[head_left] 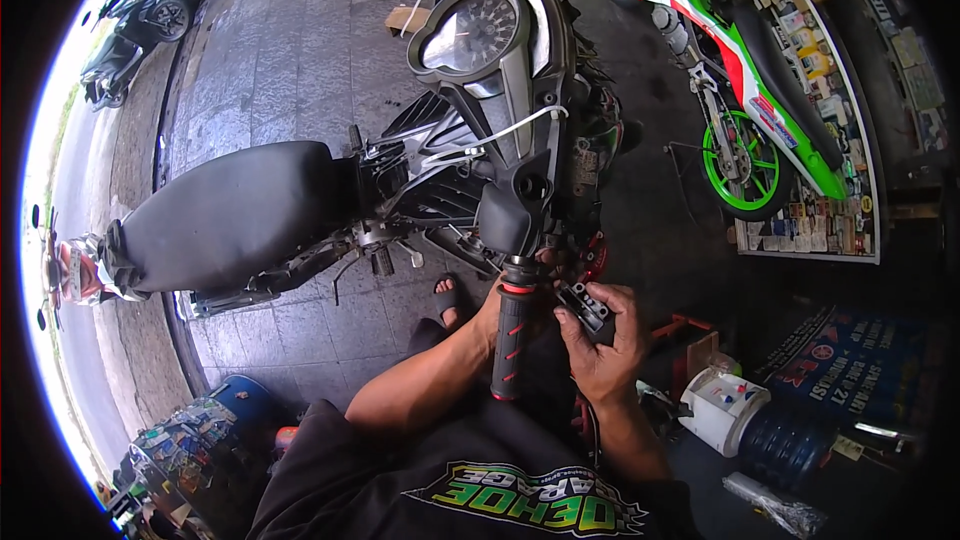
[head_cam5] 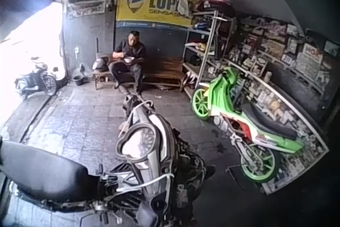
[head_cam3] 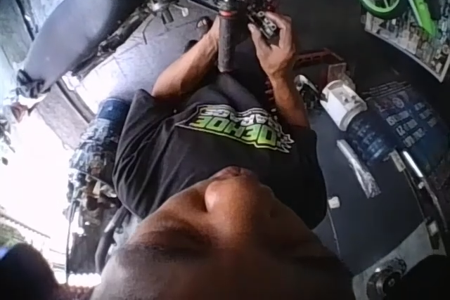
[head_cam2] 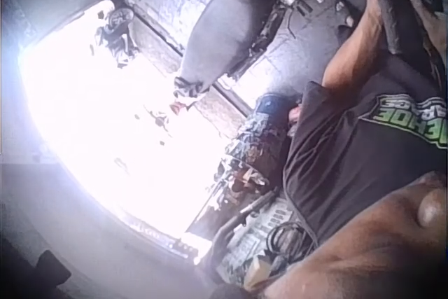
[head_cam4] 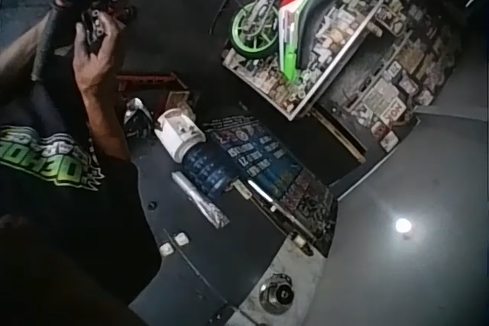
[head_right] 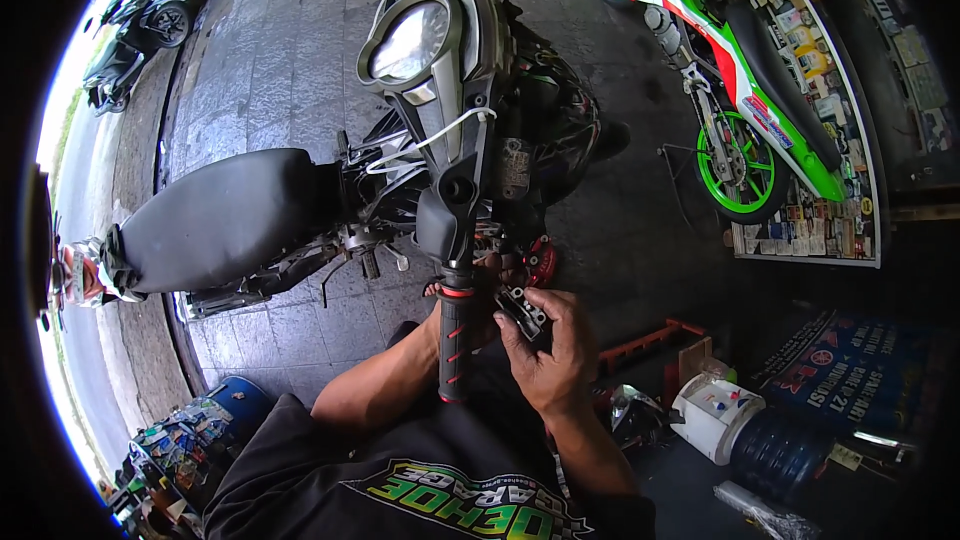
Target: Repairing or modifying the controls and handlebar assembly of a motorcycle.
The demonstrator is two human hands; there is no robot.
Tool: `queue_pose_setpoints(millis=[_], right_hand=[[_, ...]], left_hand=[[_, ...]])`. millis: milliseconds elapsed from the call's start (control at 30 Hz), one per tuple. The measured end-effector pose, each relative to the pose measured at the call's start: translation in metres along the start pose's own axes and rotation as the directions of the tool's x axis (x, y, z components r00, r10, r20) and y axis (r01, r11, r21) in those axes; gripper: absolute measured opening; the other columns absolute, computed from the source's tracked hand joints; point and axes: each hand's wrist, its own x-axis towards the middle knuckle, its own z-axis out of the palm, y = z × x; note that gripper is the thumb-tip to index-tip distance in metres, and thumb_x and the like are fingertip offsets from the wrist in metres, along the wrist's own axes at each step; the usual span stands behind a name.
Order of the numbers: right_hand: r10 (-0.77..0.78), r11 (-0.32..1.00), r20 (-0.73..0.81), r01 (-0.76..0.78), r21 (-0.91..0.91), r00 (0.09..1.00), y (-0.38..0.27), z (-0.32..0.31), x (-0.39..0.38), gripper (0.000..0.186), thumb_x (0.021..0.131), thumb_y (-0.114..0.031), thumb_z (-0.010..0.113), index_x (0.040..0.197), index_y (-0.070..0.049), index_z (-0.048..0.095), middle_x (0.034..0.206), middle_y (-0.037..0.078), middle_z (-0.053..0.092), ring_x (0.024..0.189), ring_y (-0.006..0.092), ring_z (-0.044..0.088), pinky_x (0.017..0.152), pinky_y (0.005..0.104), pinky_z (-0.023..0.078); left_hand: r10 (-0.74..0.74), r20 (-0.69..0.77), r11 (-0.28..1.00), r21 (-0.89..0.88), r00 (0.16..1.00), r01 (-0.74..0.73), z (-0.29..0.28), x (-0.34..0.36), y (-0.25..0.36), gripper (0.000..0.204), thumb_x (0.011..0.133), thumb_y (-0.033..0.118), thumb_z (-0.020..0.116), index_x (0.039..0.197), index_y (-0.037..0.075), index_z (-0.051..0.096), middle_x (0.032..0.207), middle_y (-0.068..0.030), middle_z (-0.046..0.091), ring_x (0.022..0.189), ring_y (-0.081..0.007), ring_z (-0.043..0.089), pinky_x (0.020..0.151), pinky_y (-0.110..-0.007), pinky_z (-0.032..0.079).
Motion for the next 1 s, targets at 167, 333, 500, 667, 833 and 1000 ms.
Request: queue_pose_setpoints(millis=[167, 333, 500, 667, 833, 1000], right_hand=[[-0.027, 0.996, -0.002, 0.027, -0.085, 1.0, 0.002, 0.002, -0.003, 0.036, 0.077, -0.006, 0.076, 0.105, -0.001, 0.056, 0.095, 0.014, 0.061, 0.084, 0.024, 0.062, 0.074, 0.0326, 0.05], [-0.058, 0.992, 0.03, 0.061, -0.115, 0.998, 0.0, 0.003, -0.003, 0.036, 0.076, -0.005, 0.076, 0.106, -0.001, 0.056, 0.094, 0.013, 0.06, 0.084, 0.0267, 0.061, 0.073, 0.0346, 0.049], [-0.029, 0.993, 0.065, 0.036, -0.111, 0.997, -0.011, 0.0, -0.01, 0.037, 0.075, -0.006, 0.076, 0.105, -0.002, 0.055, 0.092, 0.013, 0.059, 0.081, 0.024, 0.061, 0.069, 0.0339, 0.049], [0.1, 0.995, 0.065, -0.098, -0.028, 0.993, -0.017, -0.008, -0.03, 0.038, 0.073, -0.008, 0.076, 0.103, -0.001, 0.054, 0.088, 0.013, 0.059, 0.074, 0.0252, 0.06, 0.065, 0.0339, 0.048], [0.245, 0.946, -0.082, -0.219, 0.24, 0.966, -0.01, -0.031, -0.05, 0.036, 0.078, -0.01, 0.072, 0.105, 0.0, 0.052, 0.096, 0.008, 0.053, 0.081, 0.0139, 0.056, 0.071, 0.026, 0.048], [0.461, 0.847, -0.15, -0.383, 0.369, 0.875, 0.004, -0.048, -0.051, 0.031, 0.083, -0.001, 0.066, 0.11, -0.001, 0.049, 0.097, 0.006, 0.055, 0.084, 0.0092, 0.056, 0.074, 0.0221, 0.048]], left_hand=[[-0.018, 0.043, 0.997, 0.076, 0.999, 0.015, -0.004, 0.0, 0.005, 0.016, 0.087, 0.016, 0.063, 0.099, 0.009, 0.057, 0.088, -0.004, 0.053, 0.085, -0.0149, 0.053, 0.079, -0.028, 0.047], [0.034, 0.237, 0.986, 0.149, 0.971, -0.071, -0.007, 0.006, 0.008, 0.013, 0.088, 0.018, 0.061, 0.095, 0.008, 0.057, 0.085, -0.0041, 0.052, 0.082, -0.0156, 0.052, 0.08, -0.03, 0.044], [-0.048, 0.09, 0.998, -0.025, 0.995, 0.05, -0.005, -0.005, 0.01, 0.014, 0.091, 0.019, 0.056, 0.093, 0.005, 0.056, 0.083, -0.0052, 0.054, 0.076, -0.0169, 0.052, 0.073, -0.03, 0.045], [-0.068, 0.044, 0.984, 0.167, 0.997, 0.06, 0.007, -0.022, 0.015, 0.028, 0.095, 0.029, 0.051, 0.104, 0.003, 0.057, 0.094, -0.0051, 0.058, 0.078, -0.0148, 0.057, 0.073, -0.03, 0.047], [0.161, -0.157, 0.912, 0.401, 0.974, -0.086, 0.025, -0.069, 0.011, 0.048, 0.088, 0.041, 0.061, 0.115, 0.003, 0.051, 0.092, -0.0092, 0.058, 0.078, -0.0171, 0.057, 0.071, -0.03, 0.048], [0.226, -0.164, 0.658, 0.753, 0.96, -0.027, 0.03, -0.099, 0.002, 0.054, 0.082, 0.037, 0.069, 0.119, 0.004, 0.049, 0.089, -0.0087, 0.059, 0.074, -0.0164, 0.059, 0.065, -0.029, 0.05]])
